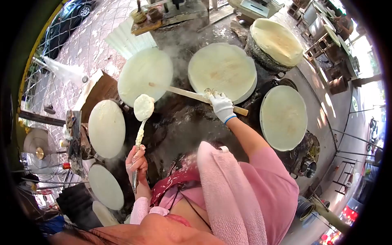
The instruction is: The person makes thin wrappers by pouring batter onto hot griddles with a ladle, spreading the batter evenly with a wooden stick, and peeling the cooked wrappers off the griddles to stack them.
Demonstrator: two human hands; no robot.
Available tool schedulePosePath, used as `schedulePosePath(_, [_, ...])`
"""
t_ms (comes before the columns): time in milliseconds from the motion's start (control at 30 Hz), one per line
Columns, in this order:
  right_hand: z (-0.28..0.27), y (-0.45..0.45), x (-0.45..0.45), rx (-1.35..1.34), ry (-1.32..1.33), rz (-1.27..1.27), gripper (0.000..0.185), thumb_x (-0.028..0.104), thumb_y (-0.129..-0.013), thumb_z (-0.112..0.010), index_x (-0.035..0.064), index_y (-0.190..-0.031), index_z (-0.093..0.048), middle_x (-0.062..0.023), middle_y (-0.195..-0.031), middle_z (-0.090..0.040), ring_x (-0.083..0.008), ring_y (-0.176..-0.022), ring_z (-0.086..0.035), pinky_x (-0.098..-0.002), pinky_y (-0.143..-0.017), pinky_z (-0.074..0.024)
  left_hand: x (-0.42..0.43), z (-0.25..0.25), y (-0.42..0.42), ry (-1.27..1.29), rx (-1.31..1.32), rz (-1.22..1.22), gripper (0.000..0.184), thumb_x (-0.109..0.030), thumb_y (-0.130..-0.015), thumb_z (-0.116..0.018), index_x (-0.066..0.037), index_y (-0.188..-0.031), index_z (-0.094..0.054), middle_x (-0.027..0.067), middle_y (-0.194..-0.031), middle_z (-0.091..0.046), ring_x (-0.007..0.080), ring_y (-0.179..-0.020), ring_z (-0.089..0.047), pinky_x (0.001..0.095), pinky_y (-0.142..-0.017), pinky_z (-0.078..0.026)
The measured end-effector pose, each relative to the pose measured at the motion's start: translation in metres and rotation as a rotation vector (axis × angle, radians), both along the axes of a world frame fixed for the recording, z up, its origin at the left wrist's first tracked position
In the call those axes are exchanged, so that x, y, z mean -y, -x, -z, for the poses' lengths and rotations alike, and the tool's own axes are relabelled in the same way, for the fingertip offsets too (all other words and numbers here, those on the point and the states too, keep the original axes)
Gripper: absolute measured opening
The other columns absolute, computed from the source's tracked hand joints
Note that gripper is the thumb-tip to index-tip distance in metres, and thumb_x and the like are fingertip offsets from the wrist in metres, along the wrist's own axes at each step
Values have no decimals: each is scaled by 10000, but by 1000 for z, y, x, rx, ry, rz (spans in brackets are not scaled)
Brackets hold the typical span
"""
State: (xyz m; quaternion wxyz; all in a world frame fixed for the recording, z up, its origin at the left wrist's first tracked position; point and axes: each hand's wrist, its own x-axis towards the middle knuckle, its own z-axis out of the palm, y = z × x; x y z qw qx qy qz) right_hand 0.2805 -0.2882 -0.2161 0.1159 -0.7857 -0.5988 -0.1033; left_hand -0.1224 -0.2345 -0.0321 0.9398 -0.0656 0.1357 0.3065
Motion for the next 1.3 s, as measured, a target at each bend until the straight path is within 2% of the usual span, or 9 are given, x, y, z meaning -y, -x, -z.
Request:
schedulePosePath(167, [-18,-44,-14,-48,-61,9,353,202,-830,-600,190,-1179,-652,-45,-746,-637,-264,-740,-645,-426,-640,-529,-33,-10,-60,-208,-244,141,369,-236,-1070,-376,99,-1156,-505,-22,-678,-453,51,-327,-366,231,-295,-236])
schedulePosePath(267, [-83,-82,-35,-173,-124,16,463,105,-767,-626,212,-1216,-663,-92,-869,-696,-285,-807,-666,-410,-682,-540,-59,-14,-87,-334,-299,215,364,-250,-1063,-406,85,-1148,-523,-21,-666,-444,59,-321,-357,232,-268,-240])
schedulePosePath(400, [-161,-163,-78,-382,-109,116,403,149,-790,-688,158,-1192,-675,-135,-1020,-706,-318,-969,-671,-409,-821,-531,-94,-10,-106,-436,-453,285,365,-274,-1059,-422,64,-1115,-551,-27,-646,-428,63,-319,-347,228,-273,-248])
schedulePosePath(533, [-233,-264,-113,-330,-154,284,366,242,-791,-654,143,-1141,-694,-175,-1009,-702,-341,-951,-672,-430,-843,-522,-134,-5,-134,-516,-466,364,351,-299,-1045,-462,34,-1063,-573,-35,-643,-431,54,-321,-326,213,-303,-244])
schedulePosePath(733, [-315,-373,-56,-642,-690,593,421,187,-788,-709,54,-1187,-685,-66,-877,-715,-132,-660,-640,-267,-631,-517,-149,-8,-187,-516,-526,390,333,-295,-1035,-478,24,-1021,-573,-38,-622,-415,53,-320,-310,212,-335,-225])
schedulePosePath(933, [-173,-511,40,-997,-1139,844,197,72,-758,-758,24,-922,-659,-51,-721,-650,-149,-515,-598,-314,-424,-462,-129,-15,-249,-527,-461,409,347,-294,-1041,-454,34,-1014,-565,-31,-642,-428,63,-320,-327,219,-344,-234])
schedulePosePath(1000, [-113,-530,57,-1129,-1285,994,294,44,-752,-731,40,-1036,-655,-67,-679,-616,-184,-445,-566,-334,-367,-428,-115,-23,-271,-535,-518,401,356,-300,-1043,-452,39,-1024,-559,-27,-641,-429,64,-317,-323,220,-342,-234])
schedulePosePath(1200, [25,-560,97,-900,-1205,1350,406,174,-735,-812,20,-1080,-666,-113,-898,-698,-192,-708,-657,-345,-613,-523,-80,-21,-329,-533,-472,452,373,-311,-1043,-458,51,-1053,-544,-17,-641,-439,73,-317,-328,225,-334,-232])
schedulePosePath(1300, [-15,-541,97,-998,-1158,1242,461,212,-764,-792,15,-1155,-645,-140,-928,-710,-234,-729,-667,-376,-695,-533,-66,-21,-355,-523,-487,490,373,-307,-1043,-459,57,-1059,-542,-7,-641,-454,82,-319,-343,232,-325,-250])
